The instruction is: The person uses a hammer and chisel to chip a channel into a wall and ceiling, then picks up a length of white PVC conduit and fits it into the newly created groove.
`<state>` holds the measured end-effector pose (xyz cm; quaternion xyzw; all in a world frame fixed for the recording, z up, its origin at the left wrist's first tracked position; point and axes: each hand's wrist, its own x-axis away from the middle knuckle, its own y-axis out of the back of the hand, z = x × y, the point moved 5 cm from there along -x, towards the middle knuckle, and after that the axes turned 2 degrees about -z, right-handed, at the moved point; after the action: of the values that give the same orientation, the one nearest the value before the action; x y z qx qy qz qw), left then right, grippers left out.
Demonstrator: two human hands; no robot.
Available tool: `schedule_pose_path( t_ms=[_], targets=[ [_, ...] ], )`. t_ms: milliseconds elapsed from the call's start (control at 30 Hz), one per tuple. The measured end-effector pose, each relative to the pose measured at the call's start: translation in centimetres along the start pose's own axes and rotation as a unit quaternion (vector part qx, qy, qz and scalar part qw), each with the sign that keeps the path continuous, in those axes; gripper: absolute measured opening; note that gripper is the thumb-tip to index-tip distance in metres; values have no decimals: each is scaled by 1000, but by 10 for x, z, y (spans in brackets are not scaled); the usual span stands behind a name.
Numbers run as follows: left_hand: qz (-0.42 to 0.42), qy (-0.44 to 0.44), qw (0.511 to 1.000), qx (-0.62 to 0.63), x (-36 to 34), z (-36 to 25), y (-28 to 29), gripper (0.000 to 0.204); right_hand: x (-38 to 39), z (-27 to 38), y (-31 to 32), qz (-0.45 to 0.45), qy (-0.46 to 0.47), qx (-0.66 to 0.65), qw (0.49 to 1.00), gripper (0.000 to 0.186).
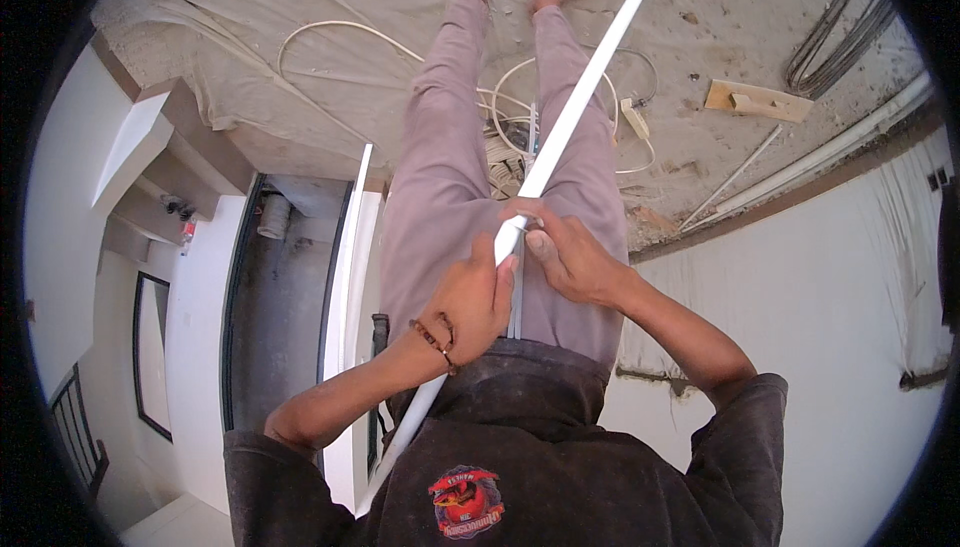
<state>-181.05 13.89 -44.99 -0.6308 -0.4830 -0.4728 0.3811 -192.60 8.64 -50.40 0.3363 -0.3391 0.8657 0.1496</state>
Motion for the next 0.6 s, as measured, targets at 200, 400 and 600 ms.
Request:
schedule_pose_path(
  t_ms=[200,400,600],
  targets=[
    [-19,-7,998,-65,0,11,3,22,2,2,-6,-37,-9,52,998,33],
    [84,102,965,228,15,41,16,27,33,34,29,-157,-37,6,987,42],
    [207,204,805,517,65,17,30,33,94,-8,48,-293,-116,-226,922,42]
  ],
)
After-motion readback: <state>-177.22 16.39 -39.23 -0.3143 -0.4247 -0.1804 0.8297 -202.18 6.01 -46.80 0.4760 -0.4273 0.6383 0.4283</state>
